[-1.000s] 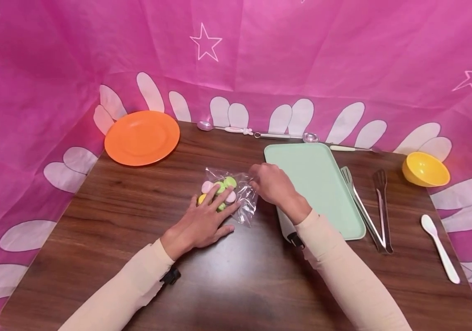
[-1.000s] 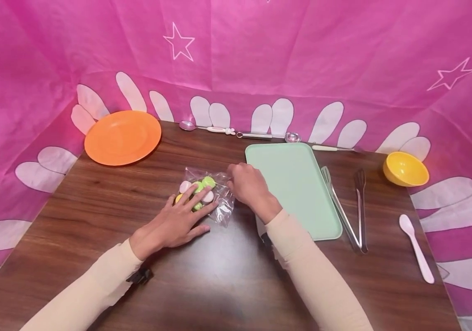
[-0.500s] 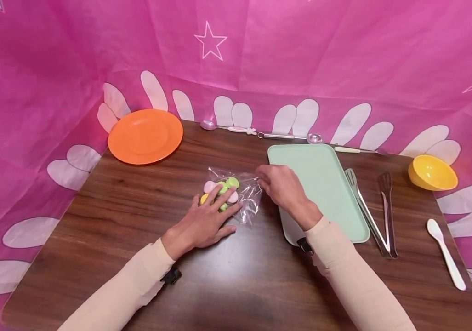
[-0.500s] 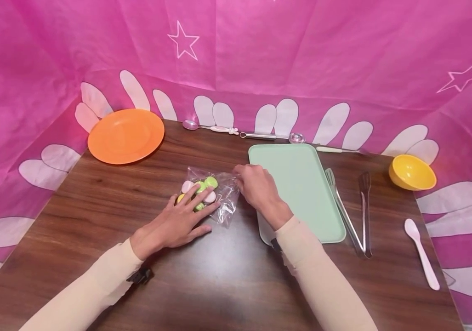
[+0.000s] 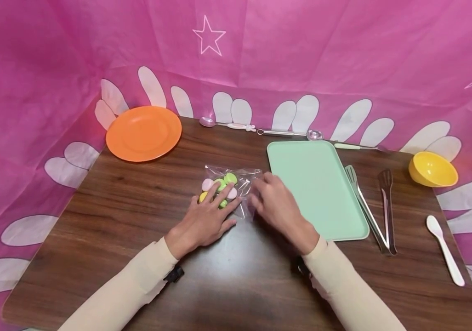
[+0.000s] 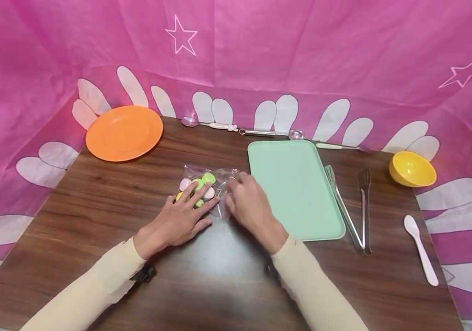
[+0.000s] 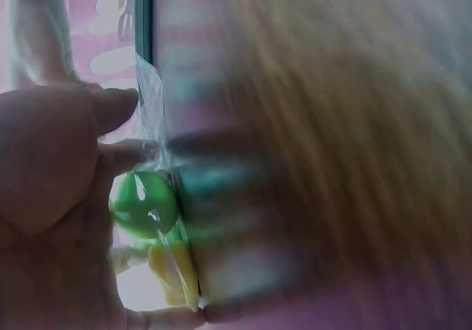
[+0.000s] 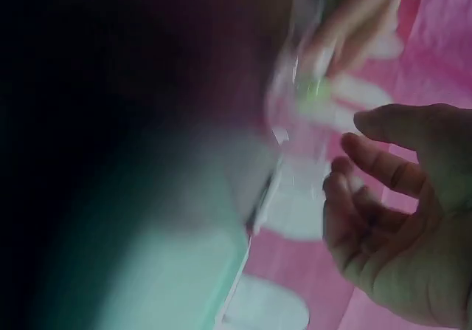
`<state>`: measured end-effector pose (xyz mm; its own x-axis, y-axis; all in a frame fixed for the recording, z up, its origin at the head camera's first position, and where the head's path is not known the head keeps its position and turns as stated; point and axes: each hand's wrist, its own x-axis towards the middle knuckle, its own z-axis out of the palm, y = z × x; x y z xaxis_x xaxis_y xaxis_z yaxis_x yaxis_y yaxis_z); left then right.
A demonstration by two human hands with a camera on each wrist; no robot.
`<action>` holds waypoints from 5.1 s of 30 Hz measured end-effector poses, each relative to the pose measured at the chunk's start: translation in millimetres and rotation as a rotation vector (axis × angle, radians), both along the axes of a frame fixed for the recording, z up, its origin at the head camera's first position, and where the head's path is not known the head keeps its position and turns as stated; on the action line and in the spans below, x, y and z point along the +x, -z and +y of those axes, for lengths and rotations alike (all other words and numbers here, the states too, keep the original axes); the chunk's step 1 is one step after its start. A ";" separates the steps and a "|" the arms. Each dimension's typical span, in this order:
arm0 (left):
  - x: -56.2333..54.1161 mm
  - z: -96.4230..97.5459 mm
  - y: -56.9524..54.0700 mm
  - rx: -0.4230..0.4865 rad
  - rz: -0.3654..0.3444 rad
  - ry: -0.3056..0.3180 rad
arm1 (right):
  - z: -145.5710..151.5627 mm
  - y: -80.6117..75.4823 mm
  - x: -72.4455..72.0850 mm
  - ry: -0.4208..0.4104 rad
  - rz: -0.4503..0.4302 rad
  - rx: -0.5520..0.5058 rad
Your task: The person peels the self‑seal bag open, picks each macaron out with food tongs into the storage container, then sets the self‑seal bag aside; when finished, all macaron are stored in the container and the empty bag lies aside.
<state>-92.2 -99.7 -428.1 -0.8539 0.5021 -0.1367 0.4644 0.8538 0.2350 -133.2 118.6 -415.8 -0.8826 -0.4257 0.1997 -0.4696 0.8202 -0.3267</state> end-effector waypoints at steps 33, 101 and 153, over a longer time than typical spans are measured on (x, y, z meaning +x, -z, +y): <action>3.7 -12.4 0.7 0.038 0.162 0.083 | 0.9 18.5 44.8 -0.021 0.105 0.012; 9.7 -15.6 -2.3 0.018 0.095 0.078 | 40.6 4.9 15.1 0.197 -0.294 -0.252; -54.9 -19.8 -0.8 0.208 0.270 -0.024 | 65.2 -4.1 83.4 0.305 -0.220 -0.294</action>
